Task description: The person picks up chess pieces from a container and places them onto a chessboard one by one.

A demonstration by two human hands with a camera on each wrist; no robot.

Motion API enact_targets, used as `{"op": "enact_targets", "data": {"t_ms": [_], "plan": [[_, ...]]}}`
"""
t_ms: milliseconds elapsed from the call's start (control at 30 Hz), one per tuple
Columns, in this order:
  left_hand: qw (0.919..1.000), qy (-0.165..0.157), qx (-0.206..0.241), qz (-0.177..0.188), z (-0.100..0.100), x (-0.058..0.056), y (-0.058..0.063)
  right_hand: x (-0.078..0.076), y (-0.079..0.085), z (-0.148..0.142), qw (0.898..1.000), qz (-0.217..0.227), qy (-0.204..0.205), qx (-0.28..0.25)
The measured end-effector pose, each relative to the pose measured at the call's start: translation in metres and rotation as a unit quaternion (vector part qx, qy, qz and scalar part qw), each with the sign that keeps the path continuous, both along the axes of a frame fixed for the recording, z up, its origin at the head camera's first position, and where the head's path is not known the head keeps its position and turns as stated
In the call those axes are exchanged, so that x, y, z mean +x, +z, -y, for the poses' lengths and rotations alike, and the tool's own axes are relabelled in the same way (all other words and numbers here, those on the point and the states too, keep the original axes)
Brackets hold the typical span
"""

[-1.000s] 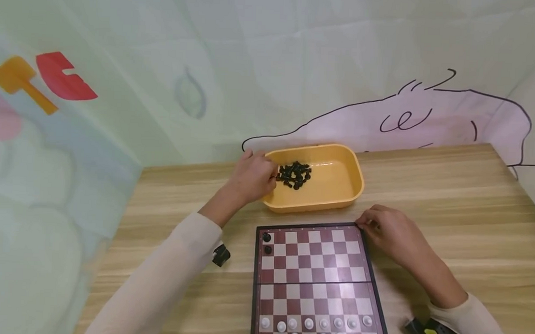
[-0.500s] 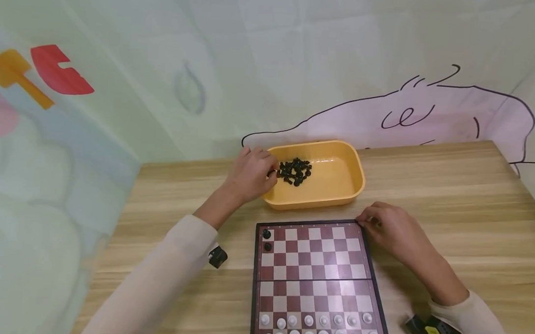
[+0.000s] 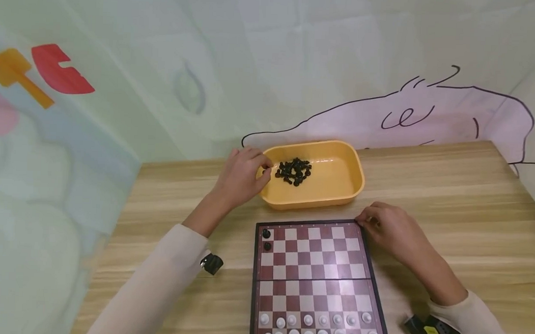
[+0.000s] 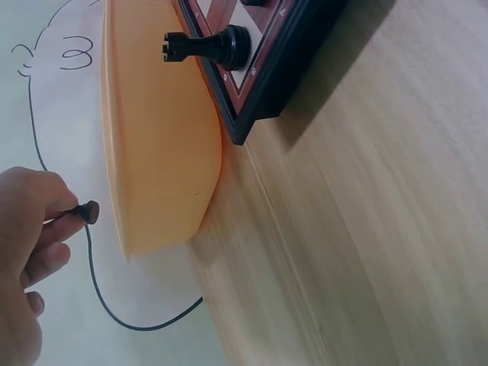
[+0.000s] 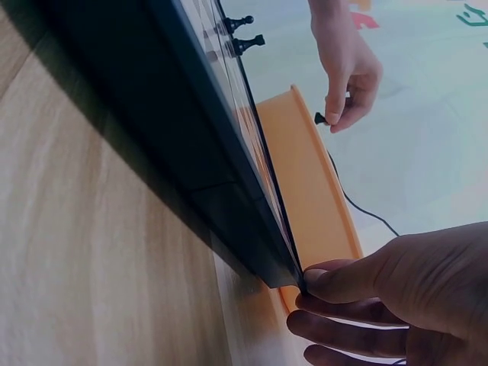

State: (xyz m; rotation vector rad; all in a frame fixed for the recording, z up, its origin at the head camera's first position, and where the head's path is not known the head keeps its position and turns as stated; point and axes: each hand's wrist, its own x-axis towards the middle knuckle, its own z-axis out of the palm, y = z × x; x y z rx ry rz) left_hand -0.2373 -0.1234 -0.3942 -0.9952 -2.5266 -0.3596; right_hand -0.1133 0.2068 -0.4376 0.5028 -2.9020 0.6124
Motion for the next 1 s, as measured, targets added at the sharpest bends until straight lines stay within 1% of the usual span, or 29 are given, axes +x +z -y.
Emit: {"op": "enact_targets", "data": {"t_ms": [67, 167, 267, 433, 633, 800, 1000], "plan": [[1.0, 0.002, 0.007, -0.003, 0.003, 0.002, -0.001, 0.0, 0.0, 0.0, 1.0, -0.003, 0.001, 0.002], [0.9996, -0.004, 0.024, -0.015, 0.007, 0.005, -0.004, 0.0, 0.0, 0.0, 1.0, -0.005, 0.002, 0.007], [0.9983, -0.02, 0.045, -0.031, 0.009, 0.01, -0.007, 0.0, -0.001, -0.001, 1.0, -0.003, 0.001, 0.011], [0.9957, -0.042, 0.071, -0.042, 0.012, 0.02, -0.008, 0.001, -0.003, 0.0, 1.0, -0.008, 0.001, 0.005], [0.9932, -0.057, 0.094, -0.038, 0.013, 0.035, -0.009, 0.003, -0.004, -0.001, 1.0, -0.005, -0.004, 0.006], [0.9897, -0.069, 0.119, -0.037, 0.013, 0.048, -0.014, 0.003, -0.004, -0.001, 1.0, 0.0, -0.008, 0.006], [0.9891, -0.068, 0.128, -0.025, 0.013, 0.063, -0.017, 0.002, -0.004, -0.001, 1.0, -0.001, -0.004, 0.001]]}}
